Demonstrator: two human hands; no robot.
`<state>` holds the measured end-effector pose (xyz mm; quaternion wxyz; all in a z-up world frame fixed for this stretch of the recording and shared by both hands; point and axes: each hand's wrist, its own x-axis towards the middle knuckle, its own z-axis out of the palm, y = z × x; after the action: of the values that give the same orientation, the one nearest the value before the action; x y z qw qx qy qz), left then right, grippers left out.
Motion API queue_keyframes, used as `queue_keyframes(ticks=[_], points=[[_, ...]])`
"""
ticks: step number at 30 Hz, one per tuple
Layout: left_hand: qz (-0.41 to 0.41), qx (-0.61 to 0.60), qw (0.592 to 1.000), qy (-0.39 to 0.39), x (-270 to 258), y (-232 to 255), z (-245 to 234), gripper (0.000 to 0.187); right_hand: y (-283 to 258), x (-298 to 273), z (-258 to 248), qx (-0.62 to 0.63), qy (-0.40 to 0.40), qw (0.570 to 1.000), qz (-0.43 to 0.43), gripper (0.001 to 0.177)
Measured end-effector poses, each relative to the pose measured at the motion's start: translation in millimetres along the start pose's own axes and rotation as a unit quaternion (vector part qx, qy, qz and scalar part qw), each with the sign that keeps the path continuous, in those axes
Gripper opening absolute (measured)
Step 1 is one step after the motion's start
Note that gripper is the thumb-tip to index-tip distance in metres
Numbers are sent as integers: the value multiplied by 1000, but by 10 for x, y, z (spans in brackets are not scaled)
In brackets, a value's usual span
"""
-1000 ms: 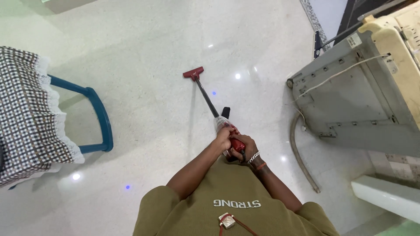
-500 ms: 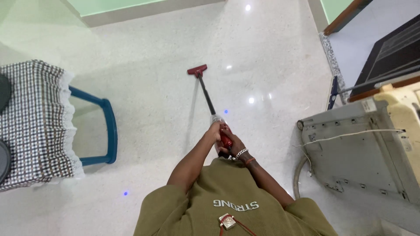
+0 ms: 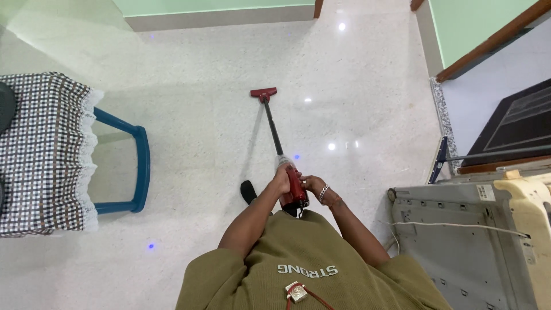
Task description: The person vacuums the floor of a room by hand, moving the vacuum head across the tile surface, navigating around furniture including a table and chairs, and continuing into a hallway area.
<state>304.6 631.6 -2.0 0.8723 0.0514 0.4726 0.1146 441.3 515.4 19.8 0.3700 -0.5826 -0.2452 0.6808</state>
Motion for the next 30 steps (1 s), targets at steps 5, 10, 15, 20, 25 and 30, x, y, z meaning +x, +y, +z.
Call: queue_keyframes(ticks=[5, 10, 15, 20, 25, 30], points=[[-42, 60, 997, 25, 138, 30, 204, 53, -319, 527, 155, -56, 83, 981, 166, 59], [-74, 91, 992, -41, 192, 473, 133, 70, -612, 928, 253, -42, 53, 978, 196, 48], [-34, 83, 995, 37, 256, 979, 94, 51, -953, 1473, 386, 17, 43, 978, 205, 38], [9, 105, 994, 23, 365, 1630, 34, 38, -1373, 1941, 462, 71, 100, 972, 202, 29], [-32, 117, 993, 4, 407, 1910, -79, 31, -1577, 2184, 620, 81, 169, 961, 201, 30], [-116, 86, 988, -56, 441, 1842, -94, 37, -1468, 2054, 617, -64, 213, 945, 242, 58]])
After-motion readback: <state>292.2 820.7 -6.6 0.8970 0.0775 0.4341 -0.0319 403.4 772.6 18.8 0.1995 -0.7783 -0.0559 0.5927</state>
